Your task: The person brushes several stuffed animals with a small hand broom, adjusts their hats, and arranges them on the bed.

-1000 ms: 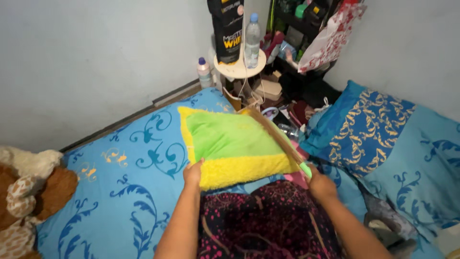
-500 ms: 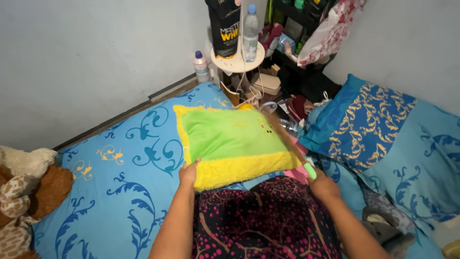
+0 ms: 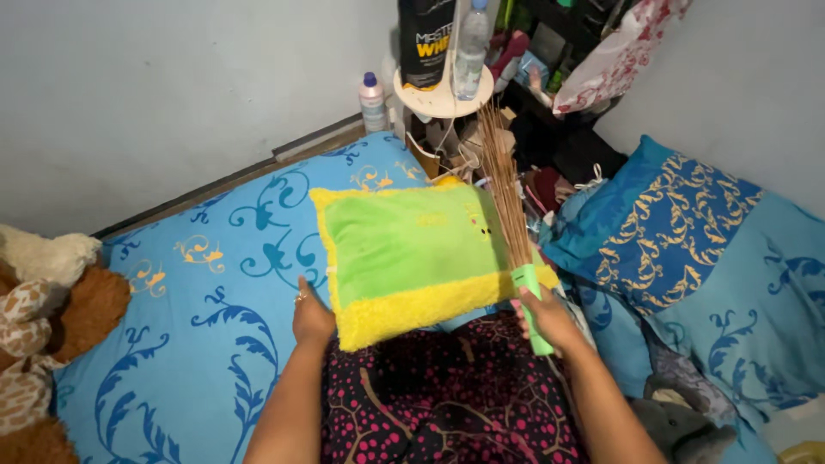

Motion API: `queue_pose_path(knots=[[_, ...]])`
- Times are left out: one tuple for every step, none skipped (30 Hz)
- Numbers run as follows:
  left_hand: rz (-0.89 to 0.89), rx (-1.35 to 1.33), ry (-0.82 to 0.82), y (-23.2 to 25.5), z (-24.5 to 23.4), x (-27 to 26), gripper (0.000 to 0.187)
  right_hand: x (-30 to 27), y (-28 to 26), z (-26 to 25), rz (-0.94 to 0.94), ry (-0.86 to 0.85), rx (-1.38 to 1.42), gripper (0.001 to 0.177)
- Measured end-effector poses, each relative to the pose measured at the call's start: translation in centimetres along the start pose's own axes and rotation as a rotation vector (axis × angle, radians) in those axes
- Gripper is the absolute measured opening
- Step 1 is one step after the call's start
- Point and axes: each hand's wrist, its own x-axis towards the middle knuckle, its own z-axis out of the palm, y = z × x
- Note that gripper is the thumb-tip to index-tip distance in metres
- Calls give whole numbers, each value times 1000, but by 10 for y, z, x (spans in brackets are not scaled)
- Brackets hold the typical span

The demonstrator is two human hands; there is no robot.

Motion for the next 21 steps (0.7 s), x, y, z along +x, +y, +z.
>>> queue_pose_path(knots=[[34, 93, -25, 11, -11, -7, 85, -4, -5, 11, 11, -13, 42, 31], [71, 186, -50, 22, -21, -11, 93, -6, -11, 19, 19, -24, 86, 30], [68, 183, -45, 32, -28, -11, 93, -9, -17, 24, 16, -28, 82, 30], [247, 323, -25, 38, -32, -12, 91, -13, -20, 28, 5, -40, 116, 32], [425, 462, -4, 43, -35, -13, 90, -15, -23, 31, -5, -51, 150, 33], [421, 462, -1, 47, -35, -10, 90, -17, -26, 32, -6, -56, 147, 33], [551, 571, -19, 54, -32, -6, 88, -18, -29, 30, -10, -34, 162, 33], [681, 680, -39, 60, -30, -3, 87, -19, -31, 27, -13, -13, 177, 33], [677, 680, -38, 64, -29, -1, 87, -21, -33, 23, -13, -17, 174, 33], [805, 673, -42, 71, -29, 1, 83, -25, -34, 17, -28, -1, 205, 31], [933, 664, -47, 79, -29, 2, 78, -27, -36, 12, -43, 16, 236, 29], [937, 663, -41, 93, -31, 5, 78, -30, -39, 6, -50, 17, 237, 29], [1013, 634, -103, 109, -34, 6, 73, -36, -40, 0, -61, 52, 253, 30], [1090, 605, -166, 126, -39, 6, 69, -40, -42, -3, -71, 88, 271, 31], [1095, 605, -162, 147, -43, 4, 69, -42, -46, -6, -77, 90, 273, 31], [1121, 414, -157, 169, -46, -1, 68, -47, -50, -11, -101, 141, 218, 30], [1140, 222, -152, 192, -48, -5, 68, -51, -54, -14, -123, 191, 163, 29], [1130, 151, -140, 216, -52, -8, 60, -54, -59, -16, -126, 195, 166, 29], [1119, 80, -129, 239, -55, -10, 52, -56, -65, -17, -155, 213, 143, 28], [1108, -19, -8, 262, -57, -14, 48, -59, -71, -20, -184, 232, 117, 27], [1092, -119, 113, 282, -60, -16, 44, -62, -76, -22, -185, 238, 117, 27]])
